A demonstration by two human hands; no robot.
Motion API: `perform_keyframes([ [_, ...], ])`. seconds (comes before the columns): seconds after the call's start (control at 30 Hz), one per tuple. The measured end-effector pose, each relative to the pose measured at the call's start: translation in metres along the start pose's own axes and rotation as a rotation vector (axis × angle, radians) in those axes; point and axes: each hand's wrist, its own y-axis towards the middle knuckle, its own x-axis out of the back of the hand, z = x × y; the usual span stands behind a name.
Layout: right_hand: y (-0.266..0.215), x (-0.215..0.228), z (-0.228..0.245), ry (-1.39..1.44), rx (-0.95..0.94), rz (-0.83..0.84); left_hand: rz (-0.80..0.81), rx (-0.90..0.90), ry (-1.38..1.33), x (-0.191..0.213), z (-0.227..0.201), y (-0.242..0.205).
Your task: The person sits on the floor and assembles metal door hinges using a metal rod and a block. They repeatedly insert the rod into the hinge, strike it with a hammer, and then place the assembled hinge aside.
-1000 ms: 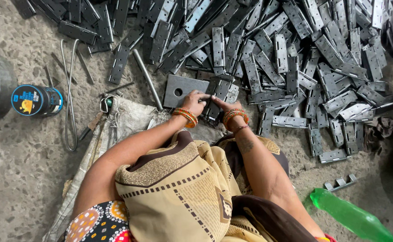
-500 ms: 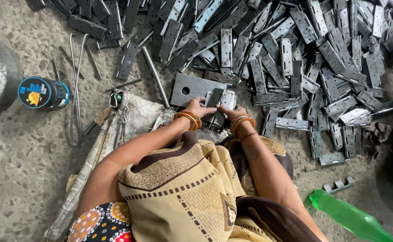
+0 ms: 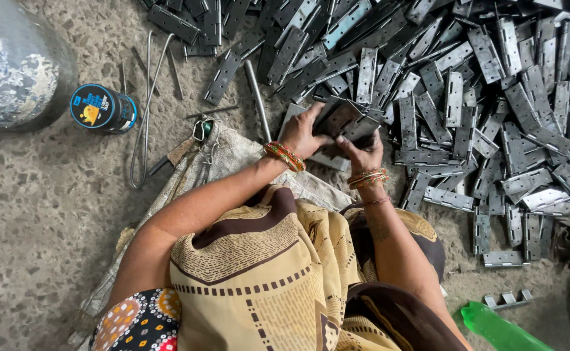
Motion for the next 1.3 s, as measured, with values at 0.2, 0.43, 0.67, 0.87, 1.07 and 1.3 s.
perform_keyframes([
  [0.2,0.001,-0.019,-0.003,-0.147,0.098,0.082,-0.006,-0.239,-0.163,-0.002,0.017,-0.010],
  [0.43,0.002,-0.017,-0.028,-0.360,0.157,0.099,-0.021,-0.271,-0.023,-0.018,0.051,-0.021],
  [0.67,0.002,-0.029,-0.021,-0.409,0.252,0.157,-0.067,-0.322,-0.103,-0.030,0.045,-0.017],
  [0.87,0.005,-0.031,-0.024,-0.276,0.046,0.161,-0.146,-0.235,-0.130,-0.038,0.036,-0.018],
  [1.07,0.006,-0.022,-0.022,-0.301,0.239,0.150,-0.108,-0.297,-0.124,-0.037,0.030,-0.011],
  [1.3,0.012,-0.036,0.001,-0.535,0.205,0.128,0.034,-0.233,-0.037,-0.027,0.041,0.007],
])
